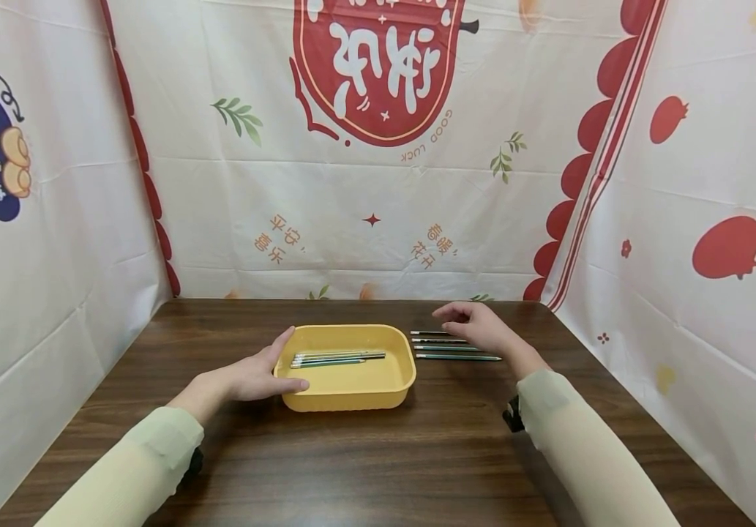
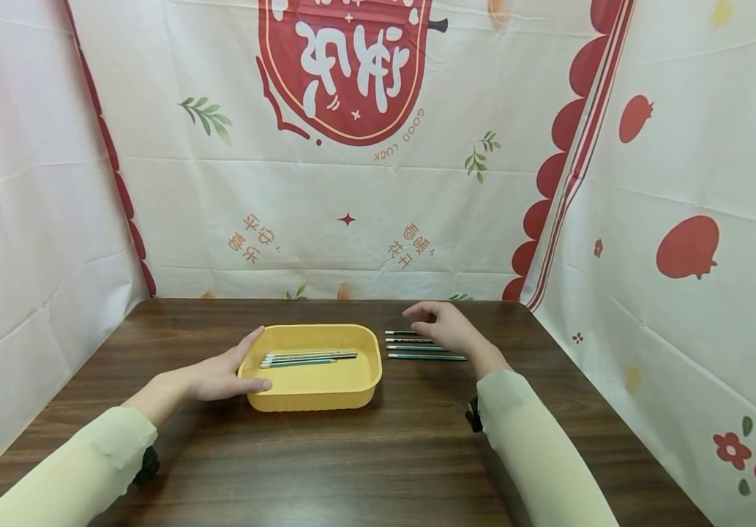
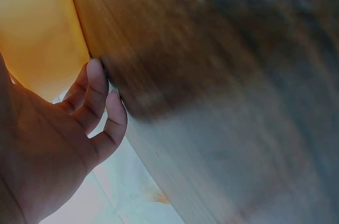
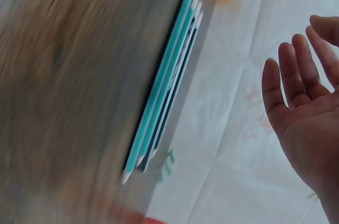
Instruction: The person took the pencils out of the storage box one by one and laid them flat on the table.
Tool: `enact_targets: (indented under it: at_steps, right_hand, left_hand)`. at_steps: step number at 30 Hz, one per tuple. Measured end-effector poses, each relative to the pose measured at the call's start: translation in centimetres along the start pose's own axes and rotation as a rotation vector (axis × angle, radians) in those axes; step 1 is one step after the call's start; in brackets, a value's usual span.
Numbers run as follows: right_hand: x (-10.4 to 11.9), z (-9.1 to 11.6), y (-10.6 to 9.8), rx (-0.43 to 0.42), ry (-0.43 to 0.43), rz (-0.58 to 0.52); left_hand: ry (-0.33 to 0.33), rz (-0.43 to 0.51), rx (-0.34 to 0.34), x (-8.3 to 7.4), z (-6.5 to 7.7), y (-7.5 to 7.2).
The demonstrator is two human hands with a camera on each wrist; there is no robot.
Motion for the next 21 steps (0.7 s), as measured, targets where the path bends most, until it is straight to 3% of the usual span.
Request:
enact_targets:
  at_steps: [12,21]
  right_hand:
    - [6.9,-1.4,5.5,0.09,-0.06,-0.152]
    - [9.1,-2.7,9.6,0.145,-0.118,-0.202]
  left_hand:
    - [0.028,-0.01,-0.003,0.6,-0.3,0.1]
    - [-0.003,-0.005,0.0,0.2,-0.1,0.1]
Point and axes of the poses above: each hand's wrist, its own z-axis away from the middle knuckle, its own y-axis out of the palm, x = y × z, the point moved 9 cm from there along -z, towards the middle knuckle, and after that the axes turned 12 degrees about -z, right-handed, at the moved point
